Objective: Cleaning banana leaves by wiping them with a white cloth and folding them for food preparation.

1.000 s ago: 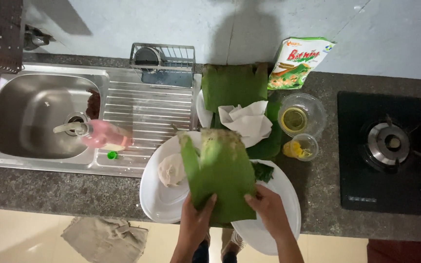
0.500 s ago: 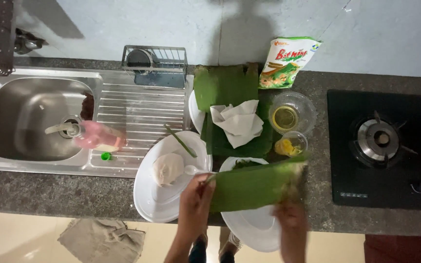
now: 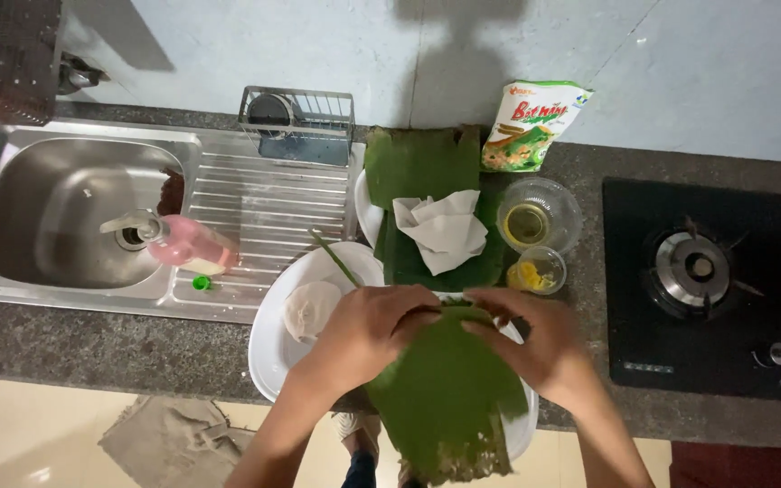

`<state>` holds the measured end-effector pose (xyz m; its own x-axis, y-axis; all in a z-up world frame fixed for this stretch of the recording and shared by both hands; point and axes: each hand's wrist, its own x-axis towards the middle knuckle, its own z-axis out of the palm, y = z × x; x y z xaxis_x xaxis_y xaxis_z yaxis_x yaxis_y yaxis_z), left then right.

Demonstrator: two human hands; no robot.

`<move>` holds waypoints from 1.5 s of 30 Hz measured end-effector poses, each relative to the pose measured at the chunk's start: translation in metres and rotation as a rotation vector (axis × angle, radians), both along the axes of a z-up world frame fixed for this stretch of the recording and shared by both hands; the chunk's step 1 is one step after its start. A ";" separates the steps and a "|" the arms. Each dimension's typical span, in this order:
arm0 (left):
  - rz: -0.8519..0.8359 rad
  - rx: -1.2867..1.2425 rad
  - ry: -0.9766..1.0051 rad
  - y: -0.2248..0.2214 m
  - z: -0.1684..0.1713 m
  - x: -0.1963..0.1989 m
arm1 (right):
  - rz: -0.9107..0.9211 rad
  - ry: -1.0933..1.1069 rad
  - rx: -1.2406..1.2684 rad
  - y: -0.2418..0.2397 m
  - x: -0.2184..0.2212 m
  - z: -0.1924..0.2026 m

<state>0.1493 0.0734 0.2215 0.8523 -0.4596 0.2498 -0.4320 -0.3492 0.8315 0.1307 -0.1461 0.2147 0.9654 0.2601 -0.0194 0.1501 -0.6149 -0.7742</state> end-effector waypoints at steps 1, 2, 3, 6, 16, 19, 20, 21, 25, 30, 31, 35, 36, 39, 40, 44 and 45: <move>-0.028 0.075 0.051 0.000 0.002 0.003 | -0.007 0.083 0.013 0.004 0.003 0.002; -0.056 0.151 0.106 0.000 0.003 0.004 | -0.013 0.170 0.027 0.008 0.004 0.004; -0.054 0.151 0.108 0.001 0.006 0.006 | -0.011 0.172 0.027 0.009 0.004 0.003; -0.077 0.167 0.125 0.001 0.011 0.011 | -0.081 0.263 0.039 0.008 0.003 -0.003; -0.165 0.139 0.047 0.013 0.008 0.016 | -0.025 0.374 0.169 0.010 0.000 -0.008; -0.161 0.126 0.033 0.018 0.008 0.017 | -0.033 0.438 0.180 0.011 -0.002 -0.009; -0.171 0.116 0.012 0.019 0.007 0.017 | -0.039 0.453 0.144 0.010 -0.003 -0.012; -0.169 0.116 0.012 0.022 0.006 0.019 | -0.037 0.454 0.143 0.007 -0.006 -0.013; -0.019 0.104 -0.094 0.032 0.004 0.019 | -0.040 0.491 0.206 -0.009 -0.017 -0.042; 0.534 -0.059 0.154 0.029 -0.038 -0.026 | -0.189 0.414 0.442 -0.012 -0.023 -0.066; 0.474 -0.485 0.727 0.019 -0.055 -0.038 | -0.206 0.398 0.452 -0.010 -0.023 -0.067; 0.409 -0.567 1.266 -0.012 -0.049 -0.059 | -0.256 0.446 0.422 -0.008 -0.024 -0.072; 0.412 -0.571 1.270 -0.015 -0.067 -0.063 | -0.255 0.451 0.418 -0.014 -0.028 -0.088; 0.234 -0.701 1.187 -0.027 -0.104 -0.074 | -0.157 0.399 0.646 -0.024 -0.037 -0.112; 0.200 -0.805 1.225 -0.031 -0.105 -0.078 | -0.159 0.395 0.598 -0.021 -0.037 -0.107; 0.486 -0.770 1.320 -0.026 -0.069 -0.073 | -0.151 0.450 0.574 -0.023 -0.036 -0.097; 0.486 -0.770 1.322 -0.024 -0.067 -0.071 | -0.153 0.451 0.574 -0.022 -0.035 -0.095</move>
<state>0.0786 0.0497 0.1545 0.6686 -0.2130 -0.7124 0.7198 0.4260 0.5481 0.0962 -0.1684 0.1197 0.9220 0.2122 -0.3240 -0.3131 -0.0840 -0.9460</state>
